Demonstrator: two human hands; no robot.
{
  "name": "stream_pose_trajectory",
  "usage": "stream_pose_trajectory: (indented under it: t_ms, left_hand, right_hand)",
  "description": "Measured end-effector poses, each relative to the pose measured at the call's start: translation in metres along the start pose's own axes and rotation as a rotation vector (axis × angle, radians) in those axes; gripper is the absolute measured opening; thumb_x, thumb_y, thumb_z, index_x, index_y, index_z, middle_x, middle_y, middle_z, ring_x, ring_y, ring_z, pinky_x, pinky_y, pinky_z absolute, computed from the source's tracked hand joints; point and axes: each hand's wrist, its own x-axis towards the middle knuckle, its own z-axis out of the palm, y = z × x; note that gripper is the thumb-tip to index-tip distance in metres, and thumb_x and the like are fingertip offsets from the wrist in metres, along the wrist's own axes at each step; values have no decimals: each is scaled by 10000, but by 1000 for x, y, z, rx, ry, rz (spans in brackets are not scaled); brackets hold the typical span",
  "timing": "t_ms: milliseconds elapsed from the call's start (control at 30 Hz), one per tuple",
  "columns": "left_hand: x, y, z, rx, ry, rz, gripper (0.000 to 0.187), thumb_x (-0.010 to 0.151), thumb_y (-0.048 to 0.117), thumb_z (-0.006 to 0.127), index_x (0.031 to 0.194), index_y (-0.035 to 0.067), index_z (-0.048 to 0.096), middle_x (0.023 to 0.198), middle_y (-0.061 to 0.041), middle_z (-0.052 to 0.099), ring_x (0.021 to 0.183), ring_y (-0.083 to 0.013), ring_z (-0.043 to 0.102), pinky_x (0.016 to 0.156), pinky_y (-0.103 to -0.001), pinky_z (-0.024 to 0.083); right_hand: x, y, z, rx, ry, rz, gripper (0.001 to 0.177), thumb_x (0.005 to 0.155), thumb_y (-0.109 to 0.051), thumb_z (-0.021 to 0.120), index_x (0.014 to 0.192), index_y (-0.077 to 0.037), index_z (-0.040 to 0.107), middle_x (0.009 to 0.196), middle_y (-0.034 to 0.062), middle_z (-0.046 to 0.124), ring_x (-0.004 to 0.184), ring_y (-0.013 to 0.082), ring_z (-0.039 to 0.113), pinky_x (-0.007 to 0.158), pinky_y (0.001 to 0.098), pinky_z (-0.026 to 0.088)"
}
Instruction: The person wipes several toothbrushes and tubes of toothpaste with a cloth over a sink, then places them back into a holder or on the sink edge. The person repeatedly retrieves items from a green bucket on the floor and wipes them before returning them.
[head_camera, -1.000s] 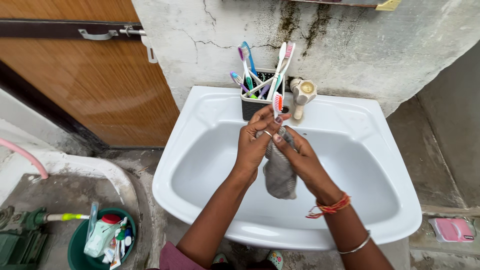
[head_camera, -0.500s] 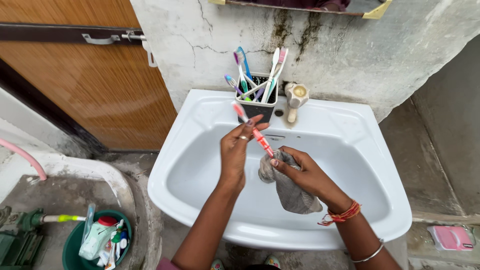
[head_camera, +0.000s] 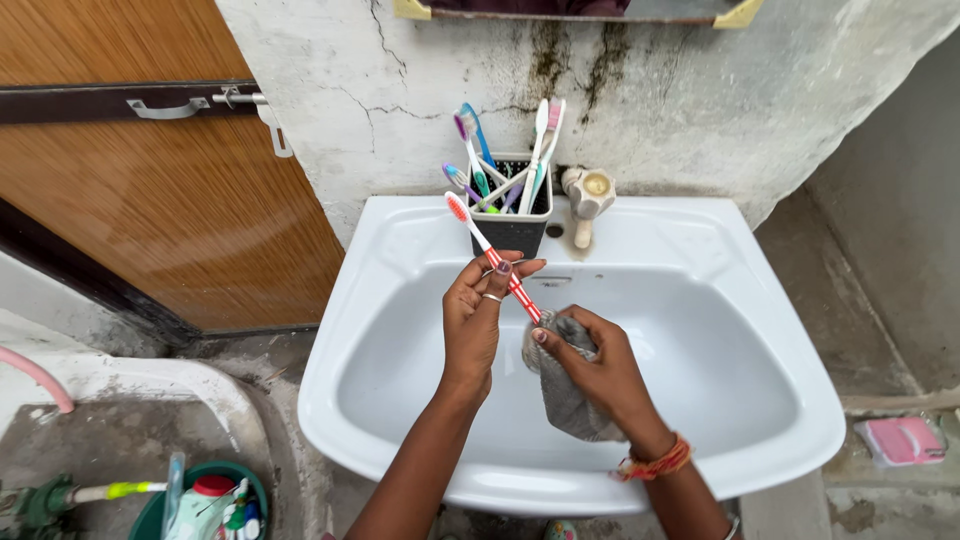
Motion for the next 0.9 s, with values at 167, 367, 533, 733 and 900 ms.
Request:
stream_pose_trajectory:
  t_ms: [167, 367, 533, 733, 900]
  left_hand:
    - [18, 6, 12, -18, -27, 56, 328, 1035, 303, 589, 1199, 27, 654, 1116, -155, 792, 1065, -162, 693, 1051, -352, 480]
    - [70, 43, -5, -112, 31, 281, 322, 1037, 186, 606, 1293, -9, 603, 1224, -187, 744, 1105, -219, 708, 1008, -353, 548]
    - [109, 50, 6, 134, -10, 436, 337, 1067, 102, 547, 1374, -32, 583, 1351, -161, 686, 1163, -190, 716, 1041, -327, 574]
    - [111, 30, 24, 842, 195, 633, 385, 997, -11, 569, 1379, -39, 532, 1191, -200, 664, 1083, -327, 690, 917, -437, 548]
    - [96, 23, 46, 1037, 131, 401, 612, 979, -33, 551, 1534, -6, 295, 1201, -210, 594, 1054, -381, 655, 865, -464, 532]
  right_hand:
    - [1, -14, -10, -247, 195, -14, 398, 885, -374, 800, 760, -8, 707, 562, -7, 551, 551, 70, 449, 477, 296, 368]
    - [16, -33, -48, -405, 251, 42, 313, 882, -363, 771, 850, -51, 768, 594, 43, 674, 507, 110, 575, 469, 301, 438]
    - [39, -41, -59, -152, 190, -153, 263, 905, -321, 744, 933, -60, 762, 725, 27, 724, 623, 62, 639, 549, 247, 527]
    - [64, -53, -51, -125, 159, -276, 261, 931, -292, 746, 952, -32, 752, 751, 20, 732, 667, 60, 649, 575, 238, 527]
    - [87, -60, -48, -302, 150, -254, 340, 889, -345, 764, 1023, -34, 742, 682, 82, 731, 599, 125, 659, 539, 290, 502]
